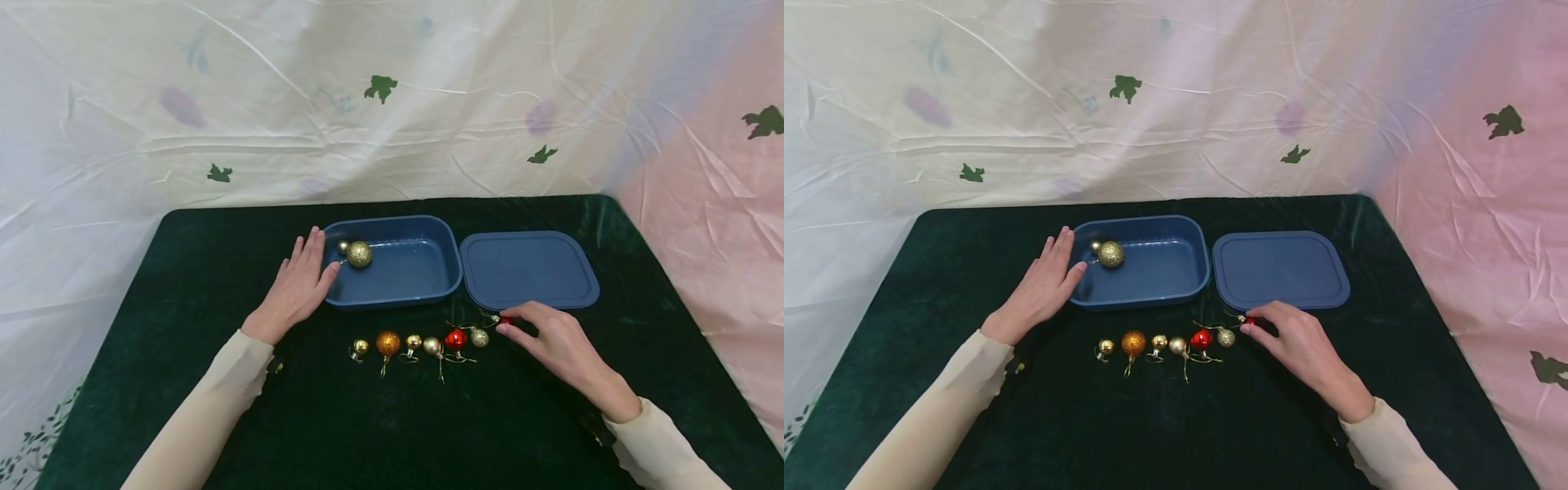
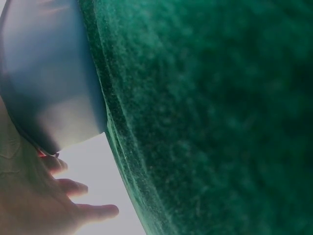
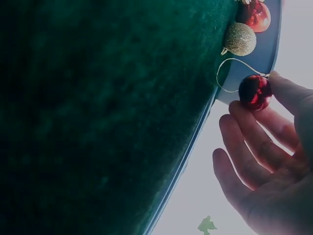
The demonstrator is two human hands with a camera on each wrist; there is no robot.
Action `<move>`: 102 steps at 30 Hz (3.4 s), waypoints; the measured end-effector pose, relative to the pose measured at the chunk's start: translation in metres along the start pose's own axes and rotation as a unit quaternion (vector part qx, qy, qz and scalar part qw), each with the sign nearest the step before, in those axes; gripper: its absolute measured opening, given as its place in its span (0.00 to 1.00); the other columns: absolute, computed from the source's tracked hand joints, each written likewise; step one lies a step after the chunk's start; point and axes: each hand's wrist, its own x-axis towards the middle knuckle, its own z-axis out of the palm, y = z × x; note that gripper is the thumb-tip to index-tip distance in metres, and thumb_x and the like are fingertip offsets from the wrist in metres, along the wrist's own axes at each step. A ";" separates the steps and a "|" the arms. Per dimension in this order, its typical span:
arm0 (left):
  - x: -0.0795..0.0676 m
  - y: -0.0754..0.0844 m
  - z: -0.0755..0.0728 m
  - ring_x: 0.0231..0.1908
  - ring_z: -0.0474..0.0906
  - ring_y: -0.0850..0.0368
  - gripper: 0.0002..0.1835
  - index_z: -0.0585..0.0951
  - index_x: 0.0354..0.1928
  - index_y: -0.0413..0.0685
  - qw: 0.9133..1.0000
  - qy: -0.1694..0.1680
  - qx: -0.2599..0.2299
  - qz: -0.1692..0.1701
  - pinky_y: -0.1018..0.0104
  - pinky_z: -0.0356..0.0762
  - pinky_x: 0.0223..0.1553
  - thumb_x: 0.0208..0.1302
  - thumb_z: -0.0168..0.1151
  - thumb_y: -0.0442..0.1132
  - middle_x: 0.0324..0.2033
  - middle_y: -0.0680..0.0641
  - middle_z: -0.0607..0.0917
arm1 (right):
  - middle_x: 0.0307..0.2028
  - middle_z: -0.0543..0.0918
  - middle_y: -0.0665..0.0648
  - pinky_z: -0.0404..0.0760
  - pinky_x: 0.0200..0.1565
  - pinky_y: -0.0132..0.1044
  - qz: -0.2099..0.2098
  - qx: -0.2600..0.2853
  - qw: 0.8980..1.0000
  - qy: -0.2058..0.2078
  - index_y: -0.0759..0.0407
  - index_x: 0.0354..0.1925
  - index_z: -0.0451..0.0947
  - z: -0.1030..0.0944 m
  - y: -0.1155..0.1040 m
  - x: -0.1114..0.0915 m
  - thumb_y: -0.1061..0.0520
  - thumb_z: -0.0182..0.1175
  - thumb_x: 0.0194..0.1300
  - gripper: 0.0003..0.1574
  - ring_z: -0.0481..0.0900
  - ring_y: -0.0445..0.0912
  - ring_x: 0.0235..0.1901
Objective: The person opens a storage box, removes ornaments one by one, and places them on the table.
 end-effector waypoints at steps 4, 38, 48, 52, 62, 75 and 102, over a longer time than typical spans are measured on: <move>0.001 0.000 -0.001 0.80 0.32 0.37 0.44 0.34 0.83 0.48 1.000 -0.001 -0.001 0.000 0.29 0.41 0.74 0.80 0.29 0.67 0.82 0.45 0.32 | 0.47 0.88 0.50 0.86 0.41 0.49 0.003 0.005 1.000 -0.016 0.49 0.51 0.87 0.000 0.001 0.001 0.50 0.70 0.70 0.13 0.87 0.47 0.44; -0.003 -0.003 -0.002 0.80 0.32 0.37 0.45 0.35 0.83 0.46 1.000 0.006 0.001 0.001 0.29 0.43 0.74 0.79 0.28 0.68 0.82 0.46 0.33 | 0.52 0.87 0.54 0.83 0.50 0.57 0.027 -0.013 0.998 -0.059 0.53 0.56 0.85 -0.022 -0.005 0.002 0.45 0.67 0.72 0.21 0.85 0.52 0.52; 0.001 0.003 0.003 0.80 0.33 0.36 0.45 0.37 0.83 0.45 1.000 0.006 -0.003 0.005 0.28 0.44 0.73 0.80 0.28 0.68 0.83 0.45 0.35 | 0.62 0.83 0.53 0.80 0.56 0.57 -0.040 0.035 0.997 0.055 0.50 0.62 0.83 -0.038 -0.029 0.028 0.56 0.69 0.70 0.23 0.80 0.52 0.61; 0.002 0.005 0.004 0.80 0.33 0.36 0.44 0.38 0.83 0.45 1.000 0.006 -0.004 0.004 0.28 0.44 0.73 0.81 0.31 0.65 0.83 0.45 0.35 | 0.66 0.80 0.52 0.77 0.59 0.58 -0.063 0.060 0.994 0.068 0.51 0.64 0.82 -0.036 -0.040 0.042 0.57 0.68 0.70 0.25 0.78 0.52 0.64; 0.004 0.005 0.000 0.80 0.34 0.35 0.44 0.38 0.83 0.45 1.000 -0.003 -0.001 0.012 0.27 0.44 0.73 0.80 0.29 0.67 0.83 0.44 0.36 | 0.72 0.73 0.55 0.71 0.66 0.62 -0.101 0.061 0.993 0.028 0.56 0.69 0.77 -0.024 -0.063 0.090 0.49 0.66 0.73 0.30 0.71 0.56 0.70; 0.006 -0.003 -0.003 0.81 0.36 0.39 0.39 0.42 0.84 0.51 0.999 -0.011 0.003 0.031 0.28 0.44 0.74 0.83 0.31 0.63 0.83 0.51 0.39 | 0.77 0.64 0.56 0.59 0.74 0.59 -0.176 0.024 0.982 -0.056 0.58 0.76 0.67 -0.004 -0.077 0.146 0.39 0.61 0.75 0.42 0.57 0.54 0.78; 0.008 0.004 0.001 0.81 0.36 0.37 0.37 0.39 0.84 0.47 1.000 -0.002 0.022 0.011 0.27 0.44 0.73 0.84 0.34 0.54 0.83 0.46 0.41 | 0.82 0.51 0.57 0.56 0.75 0.59 -0.237 -0.096 0.949 -0.182 0.53 0.82 0.53 0.048 -0.096 0.204 0.31 0.57 0.74 0.53 0.48 0.57 0.80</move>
